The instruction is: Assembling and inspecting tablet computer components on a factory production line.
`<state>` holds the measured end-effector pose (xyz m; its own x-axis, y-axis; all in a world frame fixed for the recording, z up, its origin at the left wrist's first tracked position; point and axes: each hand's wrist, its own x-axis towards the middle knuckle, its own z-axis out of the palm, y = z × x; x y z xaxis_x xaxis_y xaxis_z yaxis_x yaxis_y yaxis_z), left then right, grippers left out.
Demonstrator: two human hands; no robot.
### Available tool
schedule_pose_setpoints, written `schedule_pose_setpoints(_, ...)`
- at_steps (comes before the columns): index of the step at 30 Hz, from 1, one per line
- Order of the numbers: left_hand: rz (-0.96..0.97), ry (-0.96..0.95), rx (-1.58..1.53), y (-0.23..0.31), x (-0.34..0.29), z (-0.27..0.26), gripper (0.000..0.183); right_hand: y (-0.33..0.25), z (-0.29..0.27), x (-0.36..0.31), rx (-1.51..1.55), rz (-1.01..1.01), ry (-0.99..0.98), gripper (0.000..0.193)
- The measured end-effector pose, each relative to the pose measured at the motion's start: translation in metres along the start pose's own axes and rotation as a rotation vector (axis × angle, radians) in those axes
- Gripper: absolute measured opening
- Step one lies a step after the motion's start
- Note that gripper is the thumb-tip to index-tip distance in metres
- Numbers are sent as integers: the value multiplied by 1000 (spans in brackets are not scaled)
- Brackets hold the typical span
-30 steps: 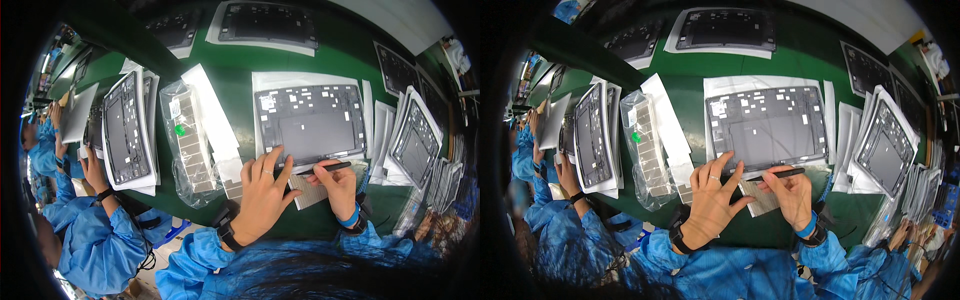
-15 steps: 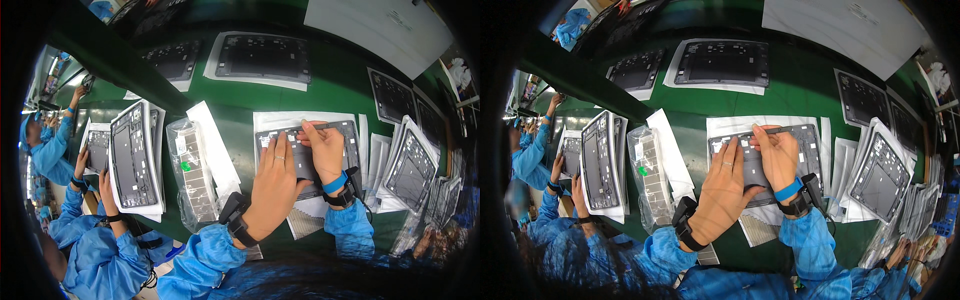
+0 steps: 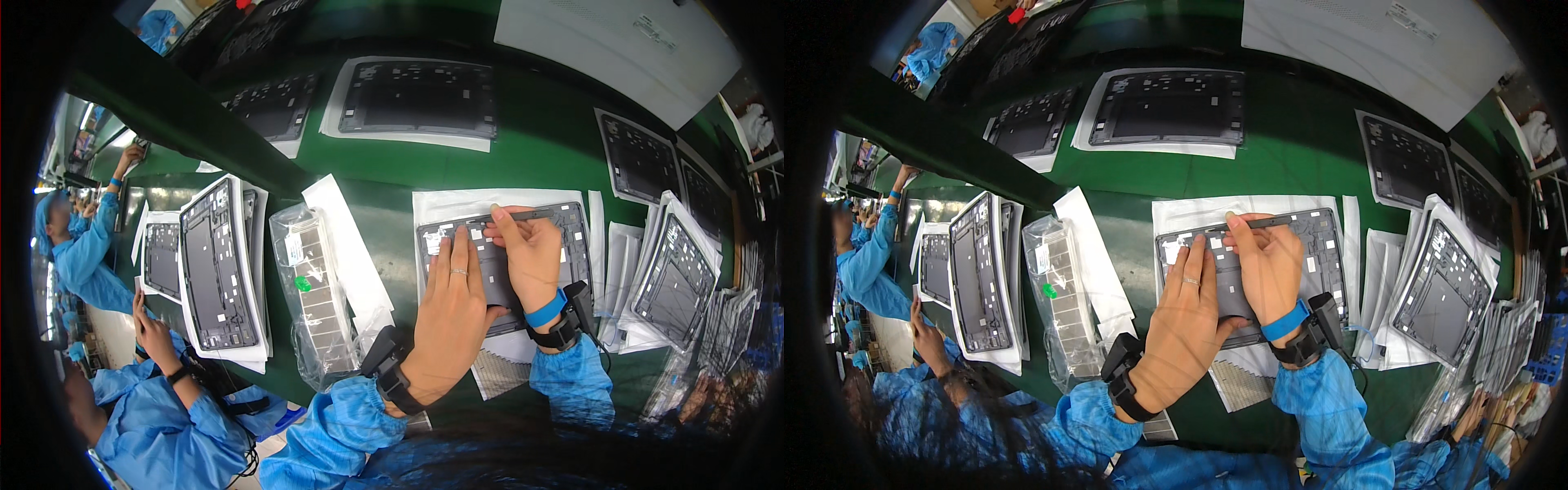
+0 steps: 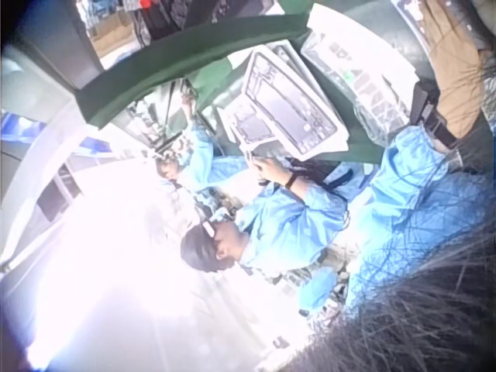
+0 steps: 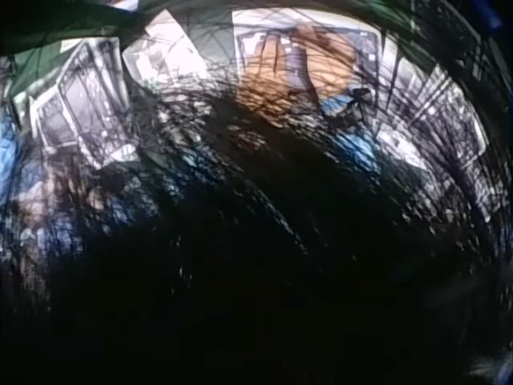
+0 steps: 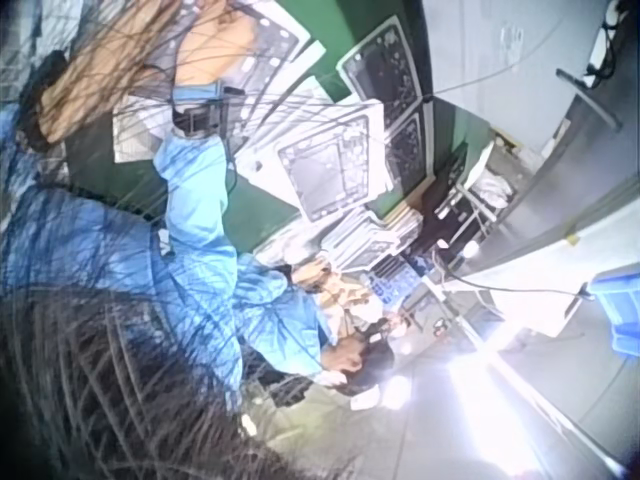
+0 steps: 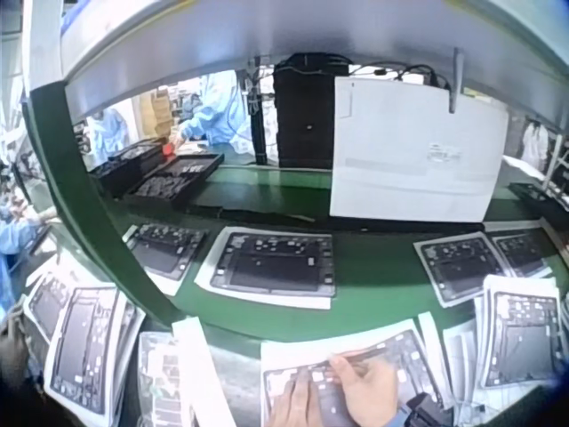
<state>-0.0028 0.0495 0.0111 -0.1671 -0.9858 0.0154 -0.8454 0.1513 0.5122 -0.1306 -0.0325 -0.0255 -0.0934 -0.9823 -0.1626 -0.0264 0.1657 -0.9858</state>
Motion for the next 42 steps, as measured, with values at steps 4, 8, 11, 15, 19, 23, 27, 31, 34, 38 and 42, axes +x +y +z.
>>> schedule_pose_setpoints(4, -7, 0, 66, 0, 1, 2, 104, 1, 4, -1, 66, 16, 24, 27)
schedule_pose_setpoints(8, -13, 5, 188, 1, 6, 7, 102, 6, 5, 1, 53, -3, 15, 27)
schedule_pose_setpoints(11, -26, -12, 289, 2, 11, 10, 99, 2, 5, 2, -16, 22, 41, 29)
schedule_pose_setpoints(15, -46, 24, 429, 6, 6, 7, 95, -3, 0, 1, 77, -18, 61, 35)
schedule_pose_setpoints(19, -91, -68, -31, 26, -80, -29, 88, -34, -15, -37, 76, -78, -95, 25)
schedule_pose_setpoints(23, -328, -223, -57, 14, -158, -50, 83, -51, -13, -79, -147, 161, -545, 20)
schedule_pose_setpoints(27, -253, -115, -88, 10, -167, -33, 80, -36, 9, -91, -234, -35, -798, 18)
schedule_pose_setpoints(31, -137, -89, -60, 12, -163, -19, 73, -34, 21, -89, -283, -45, -797, 20)
schedule_pose_setpoints(34, -156, -60, -116, 12, -162, -22, 70, -26, 23, -86, -331, -119, -788, 21)
schedule_pose_setpoints(38, -241, -4, -123, 6, -170, -28, 74, -23, 29, -86, -333, -168, -811, 21)
schedule_pose_setpoints(42, -258, -46, -3, 3, -173, -30, 79, -29, 39, -78, -365, -109, -890, 17)
